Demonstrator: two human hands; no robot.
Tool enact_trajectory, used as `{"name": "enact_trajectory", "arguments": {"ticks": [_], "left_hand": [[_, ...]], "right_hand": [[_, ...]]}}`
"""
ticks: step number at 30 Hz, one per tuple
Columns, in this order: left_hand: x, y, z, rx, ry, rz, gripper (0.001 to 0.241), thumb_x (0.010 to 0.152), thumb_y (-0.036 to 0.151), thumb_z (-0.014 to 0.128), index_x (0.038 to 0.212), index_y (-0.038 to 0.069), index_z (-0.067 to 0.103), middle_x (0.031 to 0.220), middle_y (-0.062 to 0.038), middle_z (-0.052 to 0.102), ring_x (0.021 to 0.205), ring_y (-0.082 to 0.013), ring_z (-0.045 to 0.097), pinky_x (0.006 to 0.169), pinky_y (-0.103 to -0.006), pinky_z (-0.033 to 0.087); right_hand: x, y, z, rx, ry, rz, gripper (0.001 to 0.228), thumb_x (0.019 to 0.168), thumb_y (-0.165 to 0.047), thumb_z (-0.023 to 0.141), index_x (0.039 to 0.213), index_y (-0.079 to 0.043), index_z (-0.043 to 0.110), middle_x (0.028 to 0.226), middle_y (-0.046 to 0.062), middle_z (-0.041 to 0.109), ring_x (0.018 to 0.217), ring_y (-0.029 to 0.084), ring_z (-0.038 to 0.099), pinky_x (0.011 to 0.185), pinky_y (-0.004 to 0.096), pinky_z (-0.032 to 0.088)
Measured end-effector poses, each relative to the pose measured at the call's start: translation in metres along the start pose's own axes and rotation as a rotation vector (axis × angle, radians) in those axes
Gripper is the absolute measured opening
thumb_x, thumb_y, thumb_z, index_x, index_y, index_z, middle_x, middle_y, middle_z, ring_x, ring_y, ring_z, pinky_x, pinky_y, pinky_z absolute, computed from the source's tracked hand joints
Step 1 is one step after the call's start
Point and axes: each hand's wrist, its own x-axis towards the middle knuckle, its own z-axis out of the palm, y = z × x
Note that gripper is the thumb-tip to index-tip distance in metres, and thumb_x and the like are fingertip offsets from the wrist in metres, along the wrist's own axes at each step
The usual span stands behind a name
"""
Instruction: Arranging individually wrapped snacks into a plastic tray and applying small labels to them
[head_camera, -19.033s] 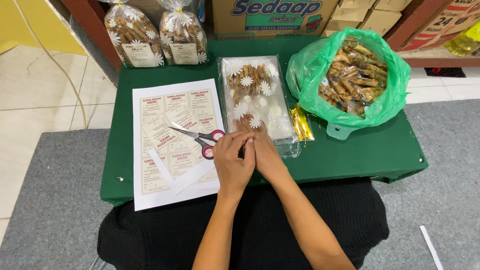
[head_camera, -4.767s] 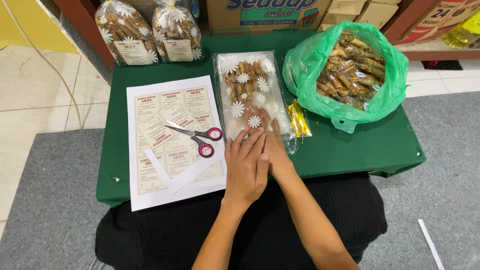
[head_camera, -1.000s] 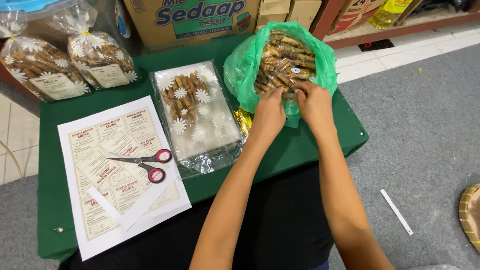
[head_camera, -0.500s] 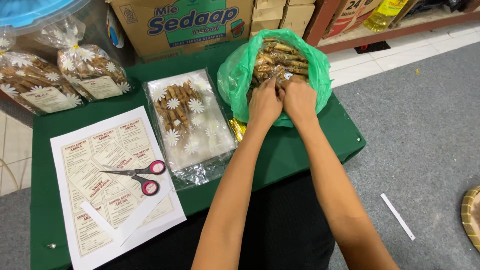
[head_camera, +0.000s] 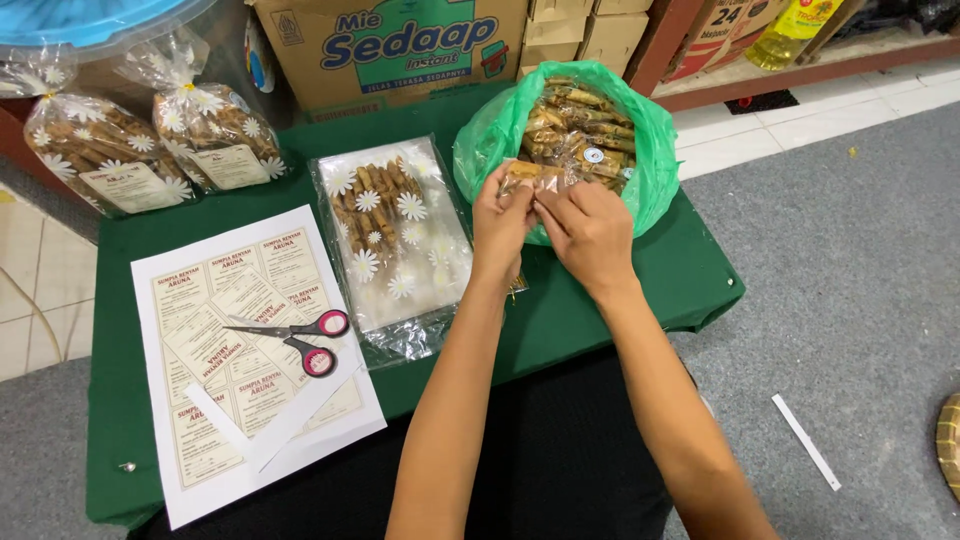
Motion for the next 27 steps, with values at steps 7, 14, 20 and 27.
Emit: {"name": "enact_trajectory", "arguments": {"ticks": [7, 14, 20, 27], "left_hand": [[-0.061, 0.033, -0.014, -0.233, -0.053, -0.072, 0.05, 0.097, 0.004, 0.061, 0.146, 0.008, 0.051, 0.114, -0.018, 0.064, 0.096, -0.0236, 0.071, 0.095, -0.0441, 0.06], [-0.099, 0.035, -0.036, -0.335, -0.119, -0.112, 0.045, 0.094, 0.004, 0.067, 0.138, 0.007, 0.059, 0.115, -0.016, 0.065, 0.101, -0.0277, 0.072, 0.093, -0.0468, 0.062], [-0.122, 0.039, -0.048, -0.253, -0.107, -0.051, 0.041, 0.095, 0.005, 0.069, 0.135, 0.004, 0.061, 0.116, -0.016, 0.067, 0.101, -0.0262, 0.072, 0.091, -0.0451, 0.063], [-0.149, 0.04, -0.067, 0.084, -0.126, 0.12, 0.043, 0.093, 0.008, 0.073, 0.135, 0.005, 0.063, 0.115, -0.016, 0.071, 0.103, -0.0191, 0.071, 0.09, -0.0354, 0.064]], "right_hand": [[-0.005, -0.012, -0.038, 0.564, 0.028, 0.532, 0.024, 0.103, -0.012, 0.073, 0.124, -0.002, 0.072, 0.09, 0.013, 0.062, 0.074, 0.02, 0.06, 0.062, 0.03, 0.05], [-0.014, -0.021, -0.049, 1.09, -0.231, 0.95, 0.031, 0.085, -0.004, 0.081, 0.115, 0.0, 0.074, 0.08, 0.005, 0.071, 0.067, 0.007, 0.067, 0.055, 0.02, 0.056], [-0.02, -0.036, -0.063, 1.143, -0.175, 0.994, 0.024, 0.082, 0.001, 0.083, 0.105, 0.004, 0.076, 0.078, 0.016, 0.073, 0.065, 0.015, 0.069, 0.054, 0.023, 0.057], [-0.04, -0.06, -0.082, 1.084, -0.073, 1.032, 0.017, 0.082, 0.007, 0.082, 0.098, 0.008, 0.075, 0.076, 0.019, 0.07, 0.066, 0.019, 0.07, 0.058, 0.028, 0.061]]}}
